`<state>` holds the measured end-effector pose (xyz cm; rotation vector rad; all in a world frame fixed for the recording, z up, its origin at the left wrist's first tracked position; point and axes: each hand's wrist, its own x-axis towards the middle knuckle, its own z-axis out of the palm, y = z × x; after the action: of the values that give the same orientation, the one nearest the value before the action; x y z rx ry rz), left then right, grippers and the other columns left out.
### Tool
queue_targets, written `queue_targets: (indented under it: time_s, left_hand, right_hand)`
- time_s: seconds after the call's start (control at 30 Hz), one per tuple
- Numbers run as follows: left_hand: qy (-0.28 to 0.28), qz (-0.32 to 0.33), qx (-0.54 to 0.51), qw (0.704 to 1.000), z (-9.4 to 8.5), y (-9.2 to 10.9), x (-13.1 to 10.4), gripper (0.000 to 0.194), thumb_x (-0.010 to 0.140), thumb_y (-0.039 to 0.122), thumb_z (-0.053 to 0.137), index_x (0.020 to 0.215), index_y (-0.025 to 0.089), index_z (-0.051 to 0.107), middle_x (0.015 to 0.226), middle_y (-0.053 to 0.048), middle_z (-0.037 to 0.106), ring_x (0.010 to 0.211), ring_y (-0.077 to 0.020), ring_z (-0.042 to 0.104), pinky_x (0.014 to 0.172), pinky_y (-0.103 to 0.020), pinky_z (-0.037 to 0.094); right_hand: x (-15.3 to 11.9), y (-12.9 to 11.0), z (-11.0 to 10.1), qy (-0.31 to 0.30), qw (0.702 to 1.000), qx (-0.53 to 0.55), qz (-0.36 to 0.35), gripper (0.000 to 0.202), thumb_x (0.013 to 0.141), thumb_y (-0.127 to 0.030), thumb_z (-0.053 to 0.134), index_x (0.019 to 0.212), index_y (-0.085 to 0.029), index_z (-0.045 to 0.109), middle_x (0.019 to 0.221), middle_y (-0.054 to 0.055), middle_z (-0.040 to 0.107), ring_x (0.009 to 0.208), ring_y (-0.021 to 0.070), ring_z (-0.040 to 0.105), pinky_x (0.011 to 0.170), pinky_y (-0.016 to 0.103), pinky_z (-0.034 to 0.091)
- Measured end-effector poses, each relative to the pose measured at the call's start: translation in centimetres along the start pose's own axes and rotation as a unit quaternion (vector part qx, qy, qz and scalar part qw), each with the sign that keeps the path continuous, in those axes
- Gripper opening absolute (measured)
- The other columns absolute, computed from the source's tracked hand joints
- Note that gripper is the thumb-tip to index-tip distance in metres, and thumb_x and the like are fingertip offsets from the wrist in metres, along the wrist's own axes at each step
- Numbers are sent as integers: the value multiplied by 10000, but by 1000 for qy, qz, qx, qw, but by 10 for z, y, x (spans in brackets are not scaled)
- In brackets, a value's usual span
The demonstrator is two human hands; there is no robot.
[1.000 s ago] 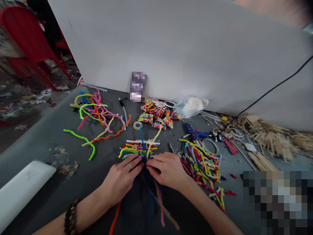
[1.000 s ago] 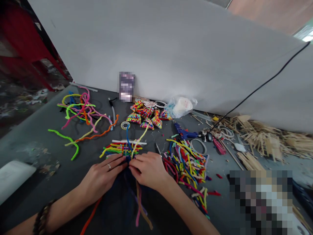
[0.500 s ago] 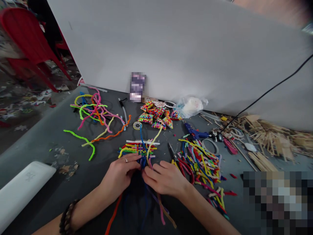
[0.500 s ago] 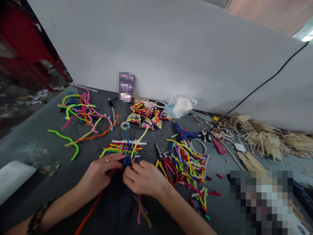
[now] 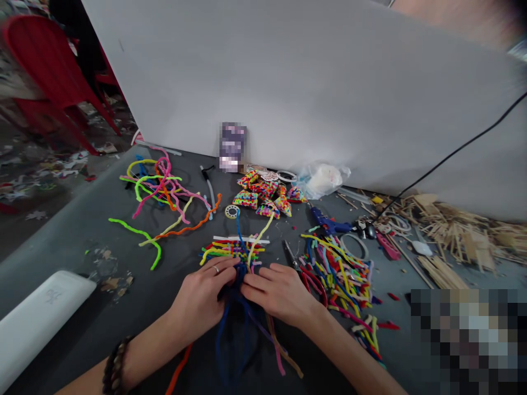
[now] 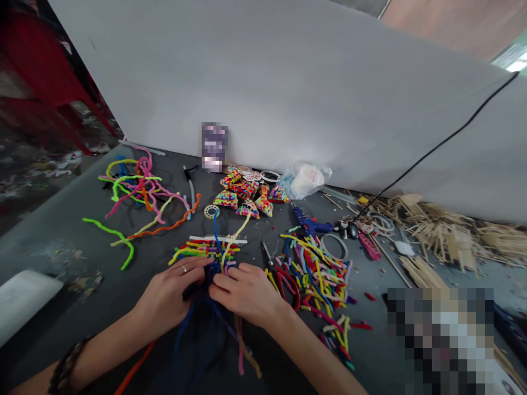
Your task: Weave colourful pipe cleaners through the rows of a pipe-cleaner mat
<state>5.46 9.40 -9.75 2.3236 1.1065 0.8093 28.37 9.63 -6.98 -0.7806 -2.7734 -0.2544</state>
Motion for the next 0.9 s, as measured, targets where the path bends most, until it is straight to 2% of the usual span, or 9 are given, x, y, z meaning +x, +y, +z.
queue_targets:
  time_s: [0.13, 0.23, 0.33, 0.43, 0.5, 0.63, 0.7, 0.8, 0.9]
  left_hand:
    - [-20, 62, 51, 997, -4, 3, -3, 212, 872, 133, 578, 1063, 199, 641, 1393, -103, 637, 1337, -282, 560, 1073, -454, 523]
    - [-3, 90, 63, 994, -8, 4, -4, 110, 896, 150, 575, 951, 202, 654, 1375, -93, 651, 1332, -287, 554, 1046, -442, 530]
    - [26, 107, 22, 994, -10, 6, -1, 146, 876, 108, 588, 879, 229, 670, 1235, -43, 717, 1249, -254, 585, 1040, -430, 501]
    - [53, 93, -41, 993, -13, 9, 4, 154, 844, 113, 619, 849, 249, 693, 1080, -31, 712, 1105, -225, 612, 990, -417, 488]
    - [64, 62, -67, 994, -15, 10, 7, 98, 848, 161, 645, 805, 238, 687, 987, -41, 665, 977, -205, 611, 891, -382, 501]
    - [17, 60, -80, 995, -16, 9, 8, 129, 801, 163, 674, 701, 219, 613, 896, -17, 634, 871, -179, 589, 791, -335, 473]
    - [-14, 95, -67, 993, -16, 8, 8, 139, 747, 121, 660, 677, 219, 590, 884, 0, 646, 876, -178, 589, 817, -344, 463]
    - [-45, 167, -12, 985, -16, 7, 6, 121, 713, 111, 621, 730, 229, 604, 843, 3, 655, 886, -192, 598, 876, -375, 469]
    - [-33, 206, 31, 977, -18, 6, 4, 124, 756, 116, 583, 808, 224, 612, 859, -20, 681, 892, -204, 619, 830, -351, 501]
  right_hand:
    - [0, 0, 2, 18, 1000, 7, 8, 194, 1069, -222, 495, 986, -231, 670, 908, -7, 710, 720, 145, 521, 624, 330, 271]
    - [-1, 1, 5, 11, 1000, 16, 4, 227, 1076, -192, 450, 1001, -227, 662, 916, -2, 713, 719, 143, 521, 626, 333, 280]
    - [-3, 2, 8, -2, 1000, 15, -4, 197, 1060, -177, 475, 988, -230, 650, 886, -9, 702, 729, 149, 519, 633, 332, 289]
    - [-5, 3, 9, -7, 1000, 18, -8, 173, 1039, -165, 501, 977, -229, 649, 896, -9, 707, 740, 152, 517, 632, 335, 299]
    - [-5, 3, 8, -9, 1000, 22, -4, 149, 1029, -181, 524, 983, -236, 654, 920, -9, 715, 737, 151, 514, 623, 336, 299]
    - [-4, 3, 4, 23, 1000, 2, -8, 164, 1012, -158, 559, 923, -247, 665, 1057, -25, 729, 813, 141, 546, 646, 322, 318]
    - [-3, 3, 2, 45, 999, -9, -15, 193, 1008, -136, 561, 890, -244, 669, 1148, -40, 726, 842, 136, 560, 660, 315, 334]
    - [-3, 3, 1, 50, 998, -12, -34, 207, 994, -115, 575, 849, -229, 670, 1129, -34, 740, 755, 116, 559, 611, 306, 325]
    - [-5, 3, 5, 69, 996, -18, -48, 177, 984, -141, 610, 842, -211, 689, 1110, -4, 758, 655, 93, 545, 558, 300, 318]
